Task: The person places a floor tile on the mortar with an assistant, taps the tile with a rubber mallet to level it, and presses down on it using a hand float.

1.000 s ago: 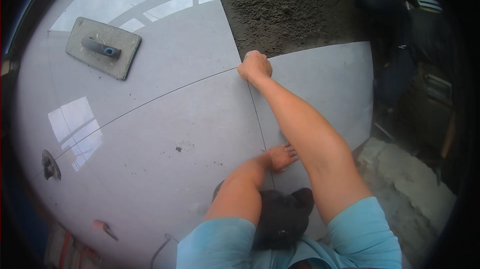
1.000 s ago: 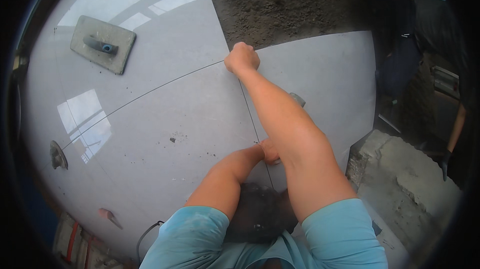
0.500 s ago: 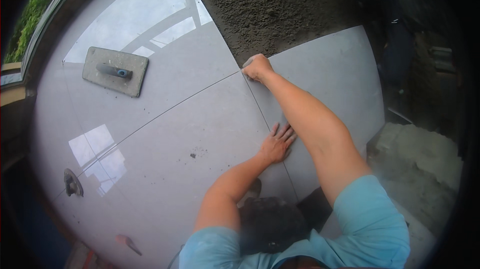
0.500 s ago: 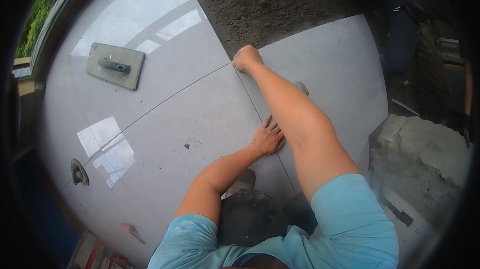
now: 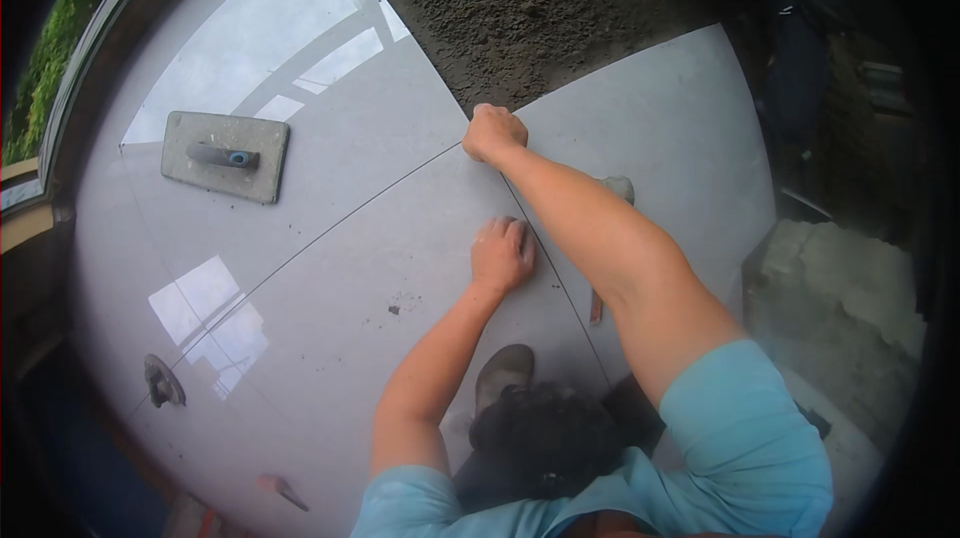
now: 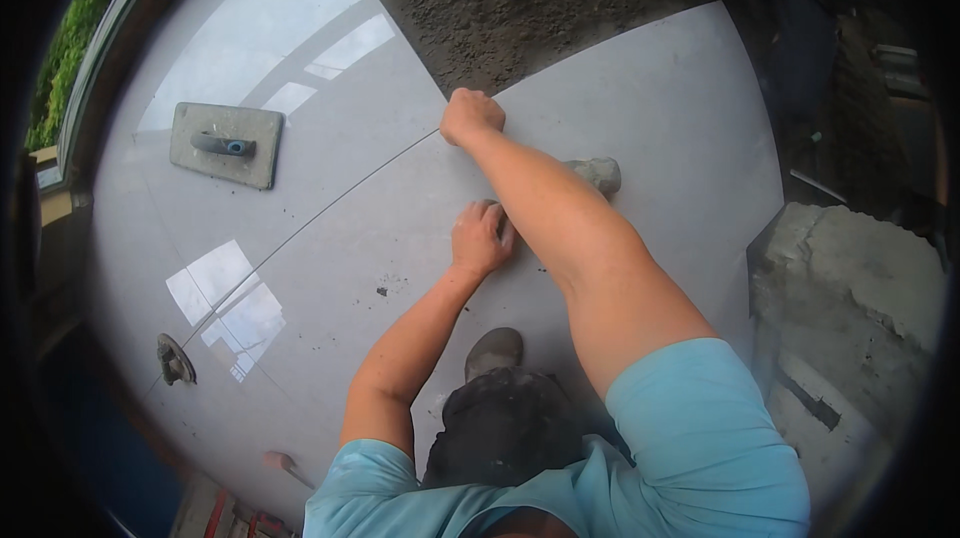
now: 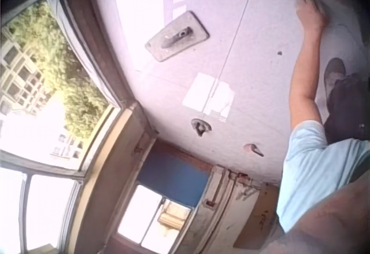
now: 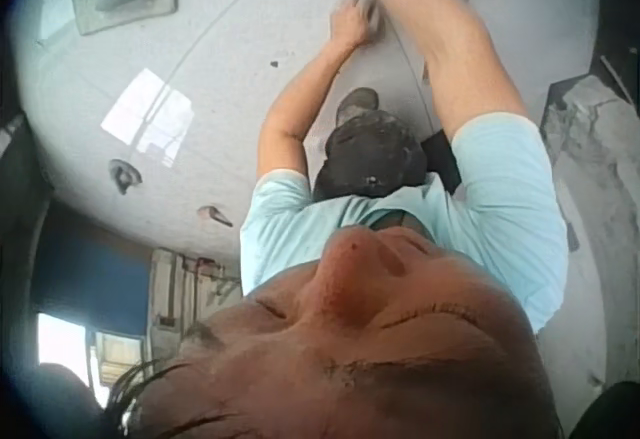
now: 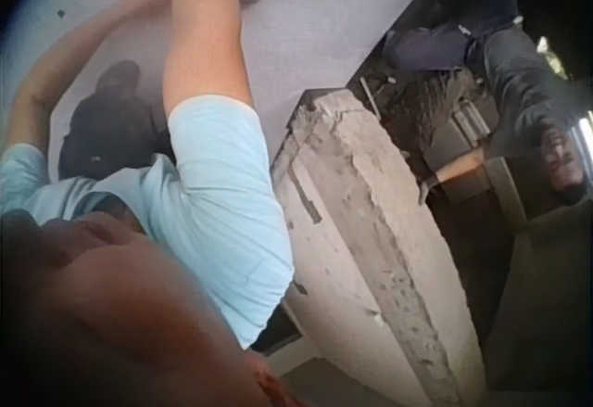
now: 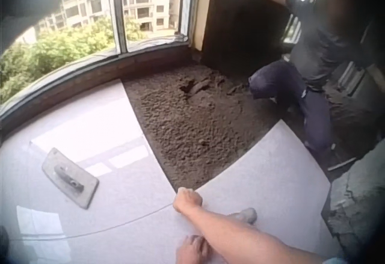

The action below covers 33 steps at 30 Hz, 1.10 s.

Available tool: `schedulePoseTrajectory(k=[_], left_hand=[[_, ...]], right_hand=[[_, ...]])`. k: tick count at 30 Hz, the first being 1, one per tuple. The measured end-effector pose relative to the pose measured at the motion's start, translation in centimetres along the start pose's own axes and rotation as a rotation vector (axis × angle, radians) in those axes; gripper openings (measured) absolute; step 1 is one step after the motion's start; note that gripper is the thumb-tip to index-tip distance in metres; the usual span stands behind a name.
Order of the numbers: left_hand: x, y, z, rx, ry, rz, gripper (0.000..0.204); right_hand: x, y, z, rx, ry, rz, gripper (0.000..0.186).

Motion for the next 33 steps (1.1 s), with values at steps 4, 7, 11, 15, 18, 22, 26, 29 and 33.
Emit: schedulePoseTrajectory(k=[4, 7, 11, 15, 18, 22, 26, 29, 33], left_hand=[[7.5, 7.4, 6.7, -0.153, 0.473, 0.049, 0.023], [11.4, 6.9, 8.4, -0.009, 0.892, -0.474, 0.029], [10.8, 6.2, 8.8, -0.027, 1.08, -0.675, 0.028], [10.9, 6.4, 9.2, -0.052, 1.148, -0.695, 0.032], [11.1, 6.3, 9.4, -0.05, 1.133, -0.583, 0.031], [2.6, 4.1, 9.2, -0.089, -0.157, 0.25, 0.037], [0.1, -3.1, 6.8, 0.212, -0.254, 0.484, 0.06], [0.7, -4.0, 6.5, 0.311, -0.182, 0.437, 0.068], [0.4, -2.5, 6.4, 0.346, -0.144, 0.448, 0.067]], right_hand=[[-0.8, -0.4, 1.0, -0.008, 0.157, 0.027, 0.031], [-5.3, -1.8, 1.1, -0.154, 0.211, 0.327, 0.024], [-13.3, -4.4, -1.8, -0.188, 0.142, 0.594, 0.024], [-14.6, -2.0, -5.3, -0.263, 0.222, 0.407, 0.02], [-18.2, 0.2, -8.6, -0.583, 0.272, 0.38, 0.018], [-29.0, -2.7, -14.2, -0.661, -0.094, 0.391, 0.027], [-32.0, -8.6, -17.1, -0.412, -0.084, 0.139, 0.038], [-30.9, -10.8, -14.7, -0.181, -0.017, 0.091, 0.043], [-27.9, -4.0, -9.6, -0.058, 0.081, 0.392, 0.041]])
Point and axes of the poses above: each hand's wrist, its own z-axis towards the middle knuckle, its own y-axis out of the back of the hand, x = y × z, the point moved 9 cm from there along z, towards the middle knuckle, and after that the axes turned 12 degrees about -z, right-handed, at the moved point
